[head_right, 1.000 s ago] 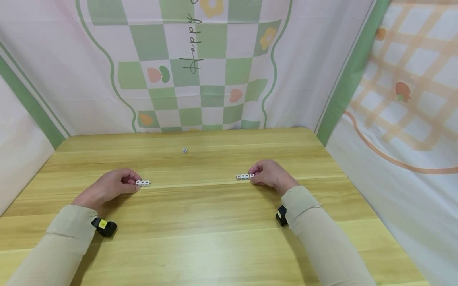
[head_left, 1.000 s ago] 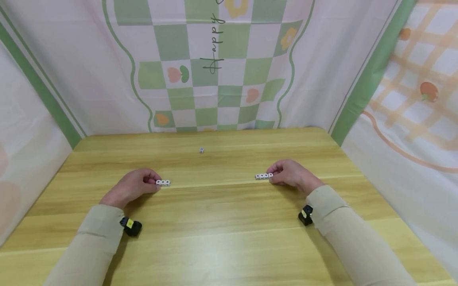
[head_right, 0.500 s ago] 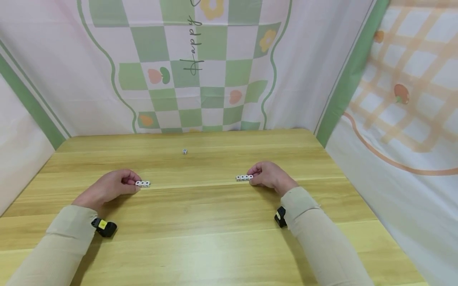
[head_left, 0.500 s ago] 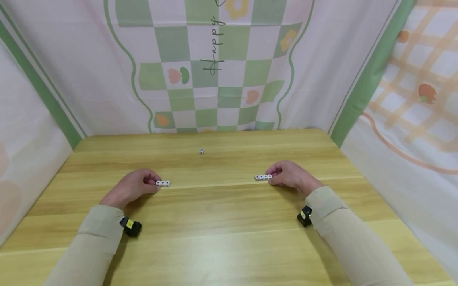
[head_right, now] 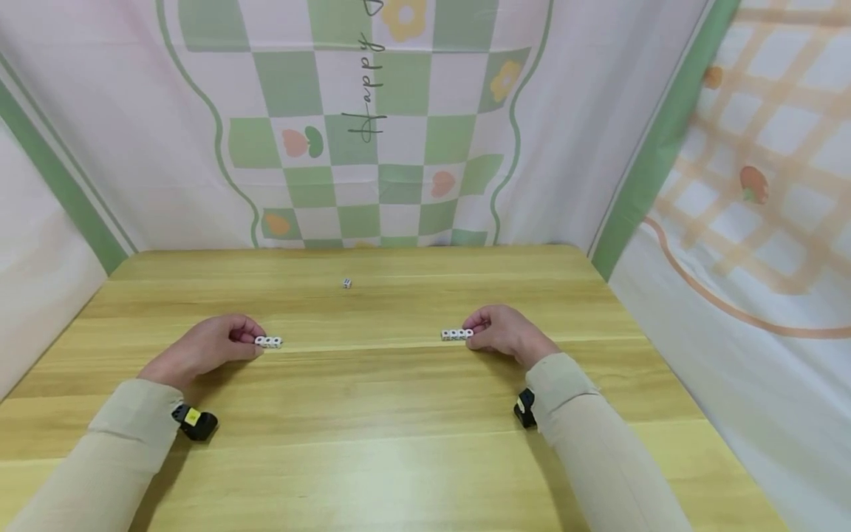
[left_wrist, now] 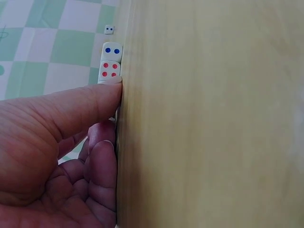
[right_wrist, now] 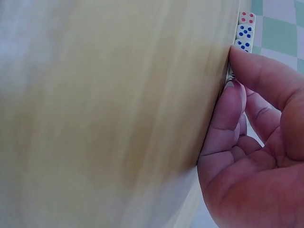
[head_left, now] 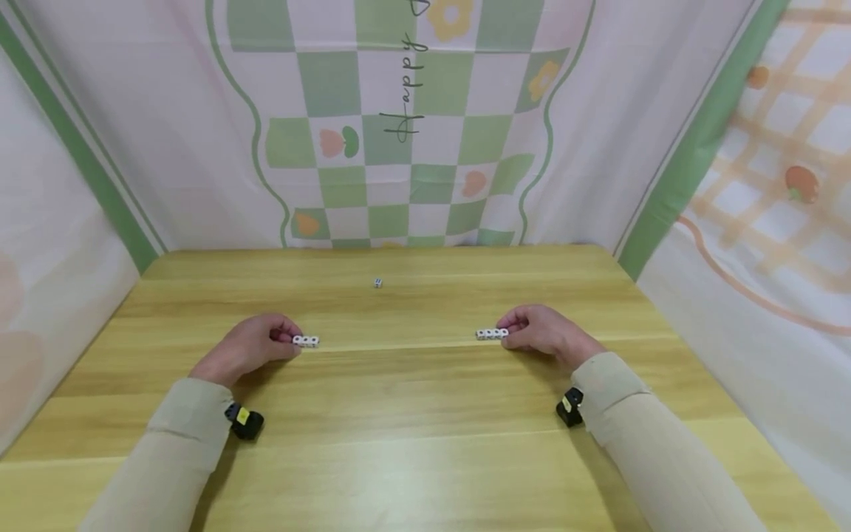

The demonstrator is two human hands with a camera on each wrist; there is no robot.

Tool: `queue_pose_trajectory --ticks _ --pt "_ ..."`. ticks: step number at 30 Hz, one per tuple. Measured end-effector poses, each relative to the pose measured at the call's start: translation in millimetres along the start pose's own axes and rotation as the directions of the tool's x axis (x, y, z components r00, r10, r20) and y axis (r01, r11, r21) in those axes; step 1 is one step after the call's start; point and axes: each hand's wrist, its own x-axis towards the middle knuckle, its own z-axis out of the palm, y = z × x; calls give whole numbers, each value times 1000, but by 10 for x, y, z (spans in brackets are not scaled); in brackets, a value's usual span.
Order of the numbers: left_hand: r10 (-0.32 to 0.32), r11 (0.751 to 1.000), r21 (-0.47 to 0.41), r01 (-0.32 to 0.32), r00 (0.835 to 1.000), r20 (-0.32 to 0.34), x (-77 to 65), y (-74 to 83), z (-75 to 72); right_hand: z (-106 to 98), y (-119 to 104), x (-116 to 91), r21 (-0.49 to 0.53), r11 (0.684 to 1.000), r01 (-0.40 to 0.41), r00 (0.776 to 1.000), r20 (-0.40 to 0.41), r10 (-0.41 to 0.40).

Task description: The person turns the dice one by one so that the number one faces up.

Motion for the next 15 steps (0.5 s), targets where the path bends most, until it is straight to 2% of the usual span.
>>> queue_pose_trajectory --ticks 11,15 --pt "-10 999 -40 11 1000 29 -25 3 -70 -3 -3 -6 24 1000 -11 1000 19 10" --pt "4 1000 -4 -3 999 37 -56 12 -126 -6 -15 -10 13 1000 -4 1000 18 4"
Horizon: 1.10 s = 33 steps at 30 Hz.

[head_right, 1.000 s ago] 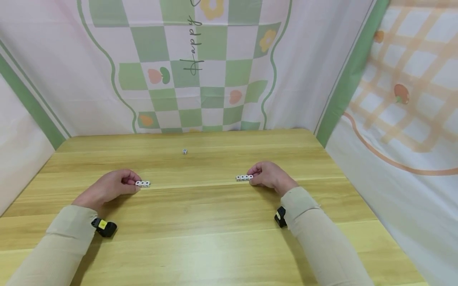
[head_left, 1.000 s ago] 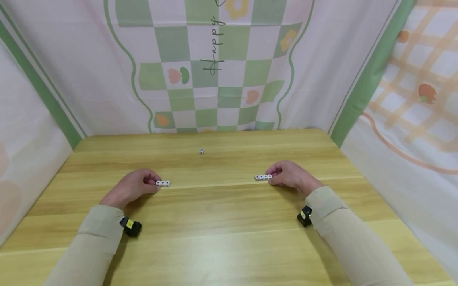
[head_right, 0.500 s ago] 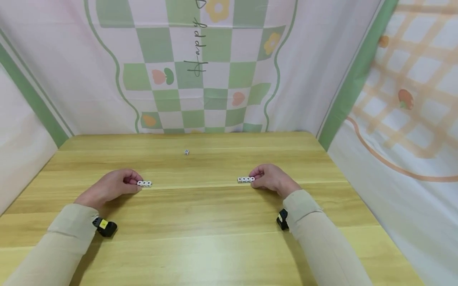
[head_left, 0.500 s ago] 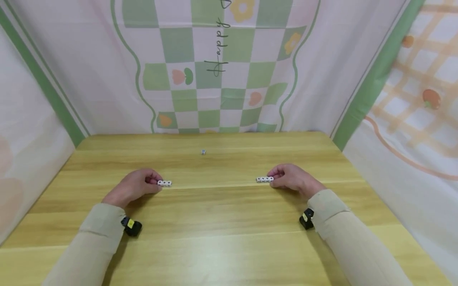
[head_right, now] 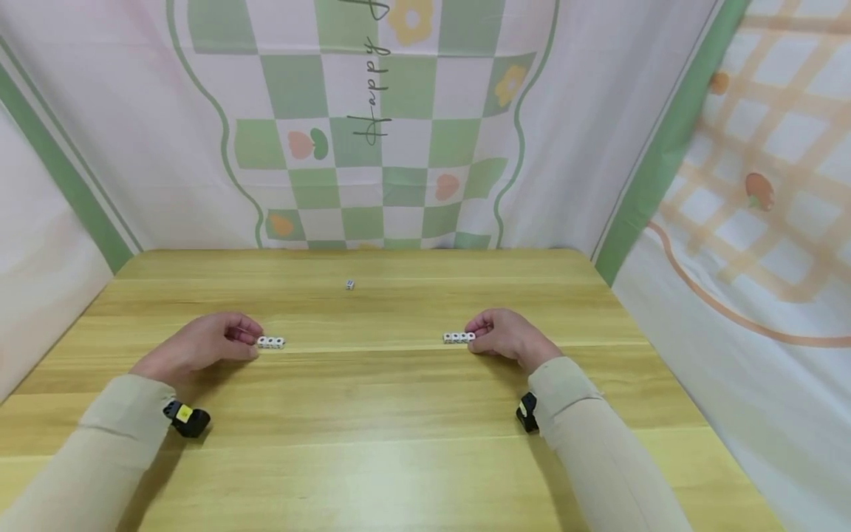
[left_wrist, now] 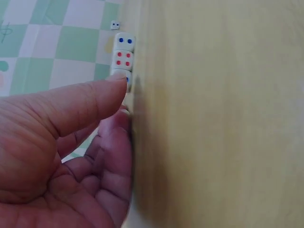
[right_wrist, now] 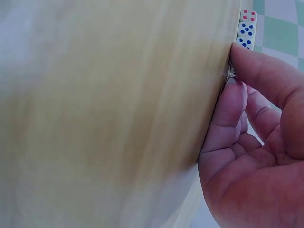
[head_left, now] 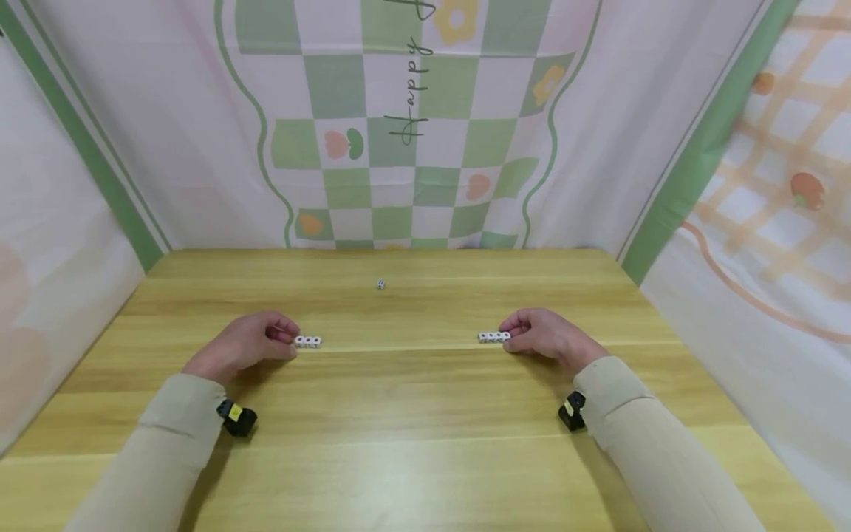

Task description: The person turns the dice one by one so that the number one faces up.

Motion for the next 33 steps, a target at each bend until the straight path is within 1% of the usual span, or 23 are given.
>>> queue_pose_trajectory --ticks 4,8,11,15,18,21,25,27,30,33 --pt "17 998 59 -15 999 -30 -42 41 -82 -14 15 1 4 1000 10 1000 3 -10" --pt "7 1000 17 -6 999 -52 -53 116 -146 -4 20 6 0 1000 7 1000 5 -7" --pt "-5 1000 -30 3 998 -56 -22 226 -129 -8 38 3 -6 1000 7 1000 4 -7" --pt "-12 999 -50 10 999 -46 6 351 -54 -7 49 -2 -9 1000 9 1000 -1 -9" --pt "-8 999 -35 7 1000 -22 -12 420 4 -7 39 -11 -23 1000 11 1000 -2 -11" --pt "4 1000 0 -4 1000 24 -51 462 62 -6 53 -6 -42 999 15 1000 -2 -15" --pt "-3 1000 28 0 994 105 -96 513 161 -20 66 6 -54 998 23 1000 -8 -23" --pt "-16 1000 25 12 990 139 -104 549 225 -26 64 6 -51 998 23 1000 -11 -24" --pt "-28 1000 11 26 987 161 -85 624 333 -29 65 6 -38 999 18 1000 -11 -18" --pt "-20 1000 4 20 987 157 -32 715 435 -24 69 7 -21 1000 23 1000 -11 -23"
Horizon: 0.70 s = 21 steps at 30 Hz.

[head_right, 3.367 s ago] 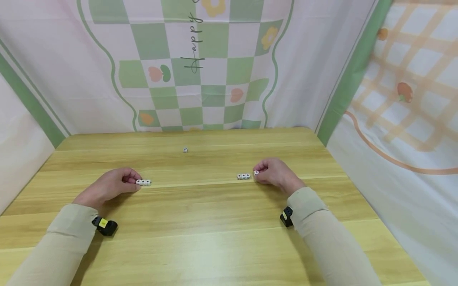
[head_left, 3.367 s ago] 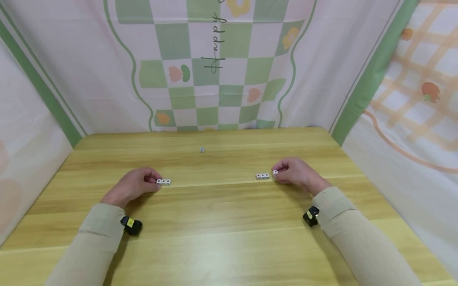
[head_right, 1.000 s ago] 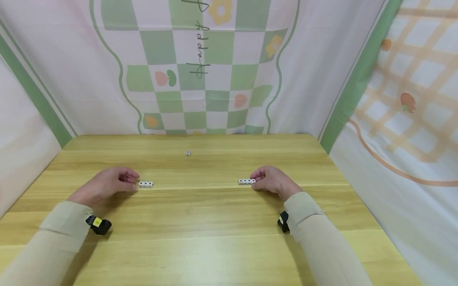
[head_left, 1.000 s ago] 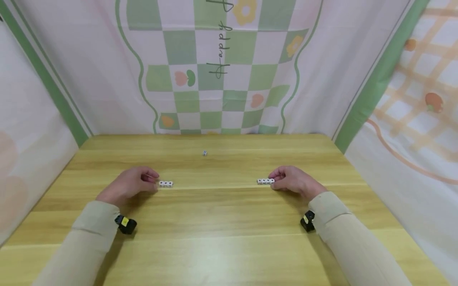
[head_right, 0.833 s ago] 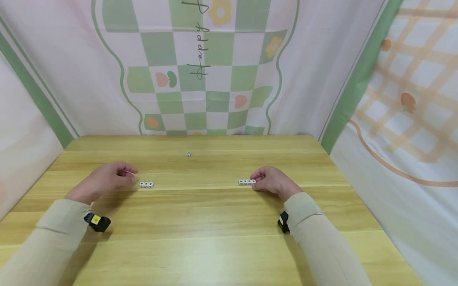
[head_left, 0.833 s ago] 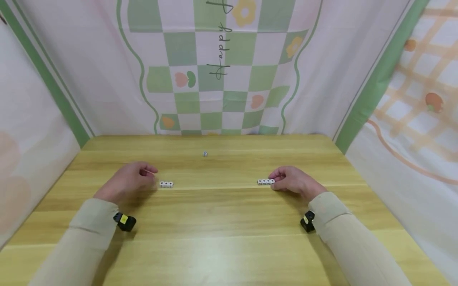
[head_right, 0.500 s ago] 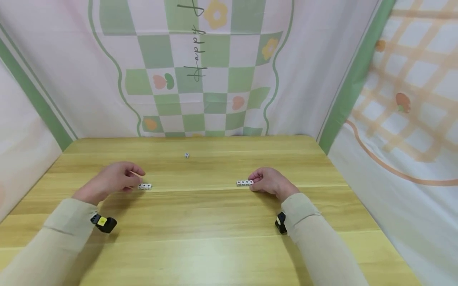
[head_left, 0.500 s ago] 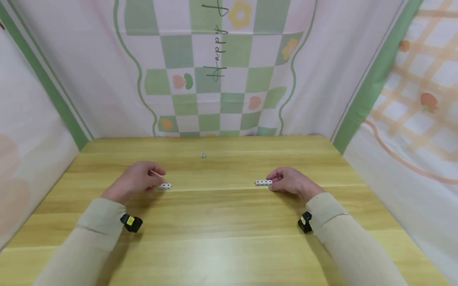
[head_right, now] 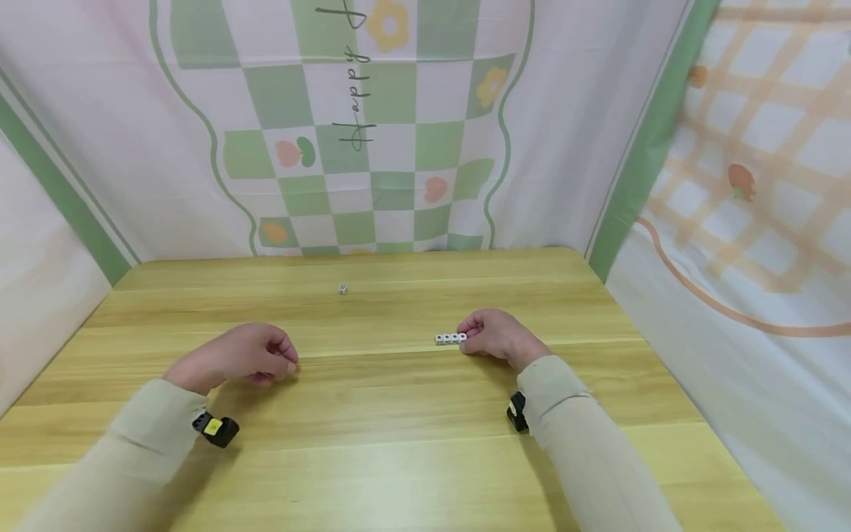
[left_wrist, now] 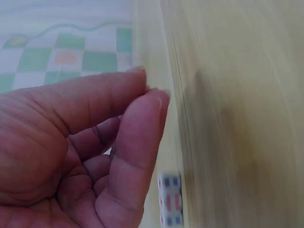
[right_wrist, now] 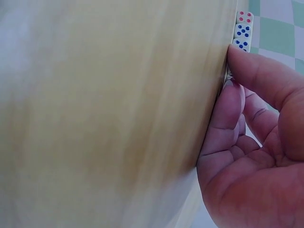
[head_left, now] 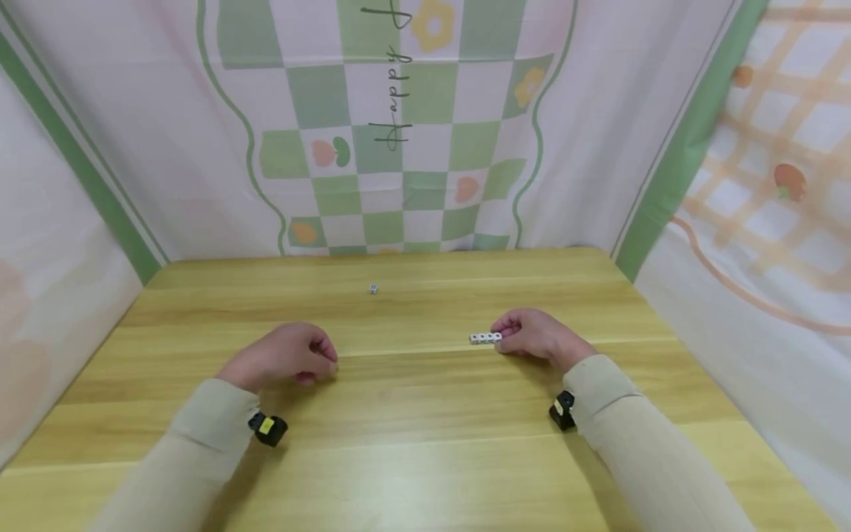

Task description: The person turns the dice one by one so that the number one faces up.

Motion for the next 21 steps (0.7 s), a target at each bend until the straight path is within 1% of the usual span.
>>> queue_pose_trajectory --ticks 6,10,14,18,21 --pt "60 998 30 -58 997 -40 203 199 137 2 2 -6 4 1000 -2 1000 -3 2" --pt "63 998 19 -62 996 -66 348 297 205 -11 -1 -13 0 1000 3 1000 -8 -3" --pt "52 998 -32 -55 994 -94 473 382 255 -6 -4 -8 10 1000 14 1000 -8 -14" --pt "54 996 -59 -61 991 -125 581 450 283 13 -6 -10 4 1000 -2 1000 -15 2" --pt "71 997 -23 -76 986 -151 658 489 293 24 -5 -24 11 1000 -21 1000 -19 21"
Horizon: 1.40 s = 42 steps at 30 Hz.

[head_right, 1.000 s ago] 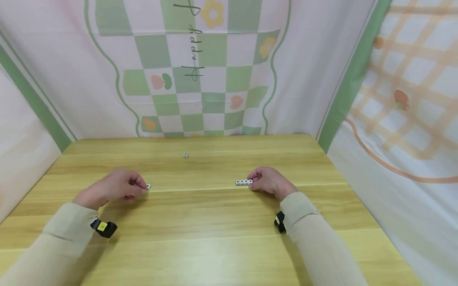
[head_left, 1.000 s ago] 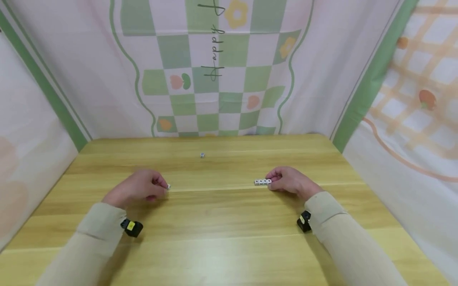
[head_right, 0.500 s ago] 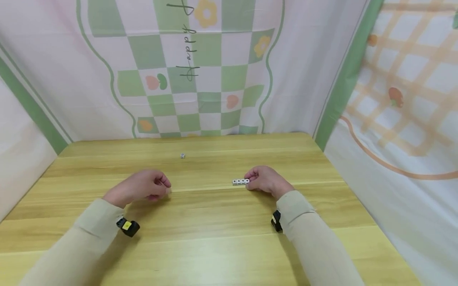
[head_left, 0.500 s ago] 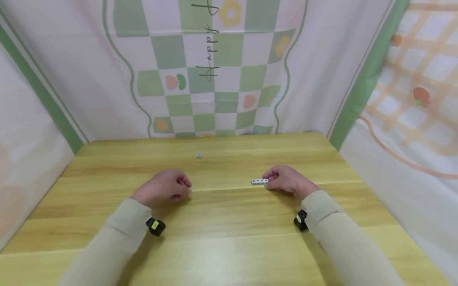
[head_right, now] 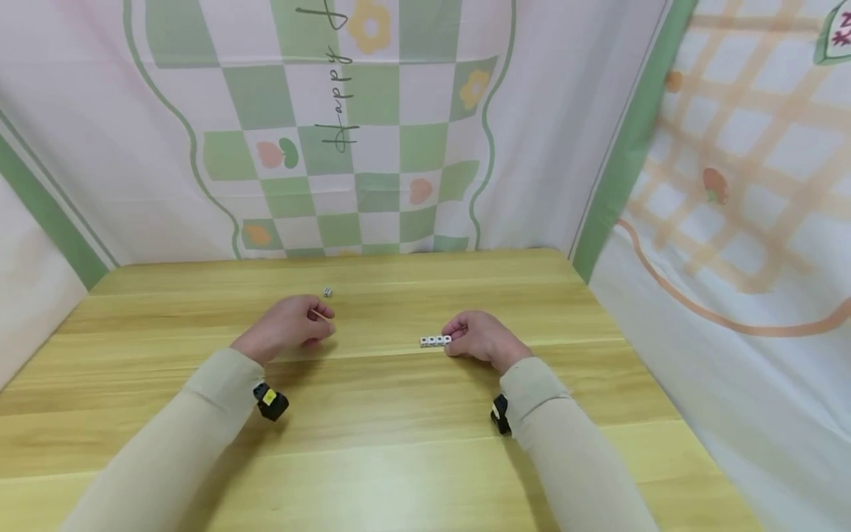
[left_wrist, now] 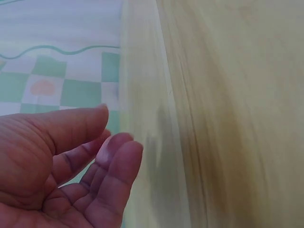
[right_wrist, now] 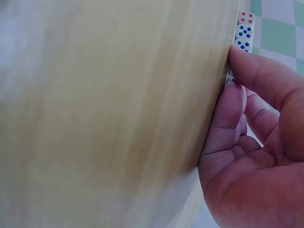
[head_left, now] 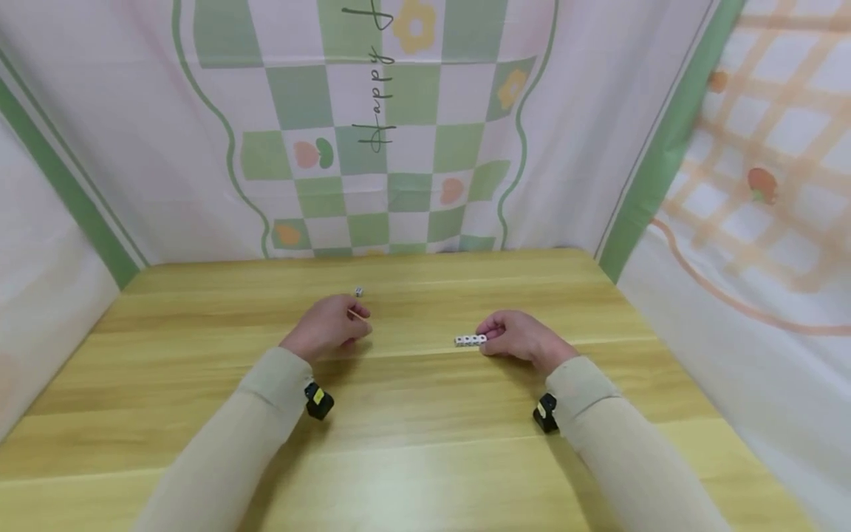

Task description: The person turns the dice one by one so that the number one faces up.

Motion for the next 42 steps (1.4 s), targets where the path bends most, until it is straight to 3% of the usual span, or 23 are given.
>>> queue_pose_trajectory --ticks 11,20,28,42 --pt "-8 996 87 18 994 -110 304 57 11 12 9 3 -8 1000 -7 1000 -7 7" --pt "-18 973 223 62 981 -193 510 54 22 19 12 16 -1 1000 -8 1000 -4 8" --pt "-47 947 301 108 978 -203 672 19 33 21 9 13 -2 1000 -9 1000 -5 9" --pt "-4 908 409 89 979 -205 808 -34 64 2 8 2 -17 1000 -4 1000 -11 4"
